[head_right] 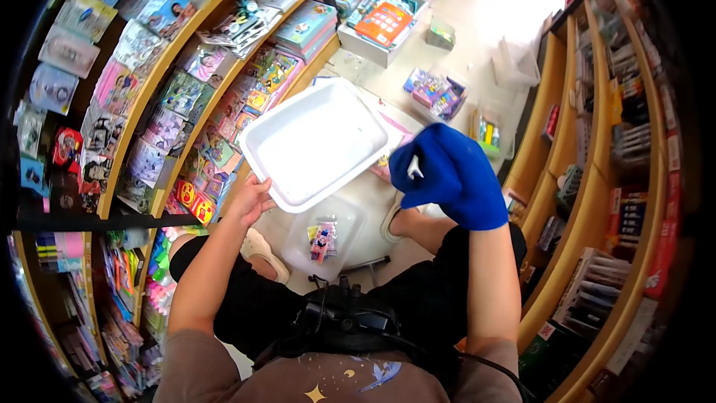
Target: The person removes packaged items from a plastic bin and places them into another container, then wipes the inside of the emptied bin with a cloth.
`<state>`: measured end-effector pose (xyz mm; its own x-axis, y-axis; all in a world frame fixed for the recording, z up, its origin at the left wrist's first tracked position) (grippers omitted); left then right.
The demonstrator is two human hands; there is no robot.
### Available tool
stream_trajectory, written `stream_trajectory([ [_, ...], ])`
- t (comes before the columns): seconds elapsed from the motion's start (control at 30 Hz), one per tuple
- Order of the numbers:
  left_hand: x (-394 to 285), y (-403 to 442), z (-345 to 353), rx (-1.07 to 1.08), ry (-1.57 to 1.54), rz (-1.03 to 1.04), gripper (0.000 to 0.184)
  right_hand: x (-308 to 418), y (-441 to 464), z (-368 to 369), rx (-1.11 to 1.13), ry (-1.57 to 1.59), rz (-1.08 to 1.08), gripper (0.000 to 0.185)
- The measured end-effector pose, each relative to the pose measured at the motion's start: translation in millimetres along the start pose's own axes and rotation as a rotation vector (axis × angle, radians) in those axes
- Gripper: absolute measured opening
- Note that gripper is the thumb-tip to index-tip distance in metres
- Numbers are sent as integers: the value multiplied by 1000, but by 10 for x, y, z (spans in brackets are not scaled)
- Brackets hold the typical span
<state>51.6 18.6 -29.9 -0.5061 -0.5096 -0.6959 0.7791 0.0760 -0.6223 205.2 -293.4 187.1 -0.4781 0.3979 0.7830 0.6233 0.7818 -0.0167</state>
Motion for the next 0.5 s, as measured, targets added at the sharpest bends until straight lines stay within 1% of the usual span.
stream_trajectory([
  [0.03,12,-21,-13,10,-2,-21,17,-33,-41,-7,-18,-46,24,36],
  [0.1,-27,-53,-27,24,49,-13,19,-21,-81,53,44,51,58,32],
  [0.17,-30,-52,-60,36,96,-5,20,186,-61,82,193,-225,87,32],
  [0.23,-18,-98,-132,37,80,1,20,286,-69,91,223,-309,32,30],
  [0.27,-16,-120,-180,36,71,1,20,267,-69,152,225,-301,34,28],
  [0.33,-24,-165,-285,15,68,2,19,336,-8,291,334,-409,-28,24],
  [0.4,-19,-200,-412,-27,64,9,19,392,33,444,463,-485,-99,23],
  [0.47,-46,-244,-492,-37,59,35,19,15,-8,720,592,-883,-232,24],
  [0.5,-59,-268,-527,-42,60,46,19,-130,46,750,710,-694,92,25],
])
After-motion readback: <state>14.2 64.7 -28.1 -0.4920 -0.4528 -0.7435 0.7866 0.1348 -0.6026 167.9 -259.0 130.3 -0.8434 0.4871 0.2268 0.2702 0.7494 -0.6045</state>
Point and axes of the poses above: each hand's wrist, its own y-axis towards the middle knuckle, its own z-axis out of the palm, x = y × z, the point moved 7 cm from there along y, towards the middle knuckle, and after that the axes turned 15 degrees about x, right-handed, at the moved point
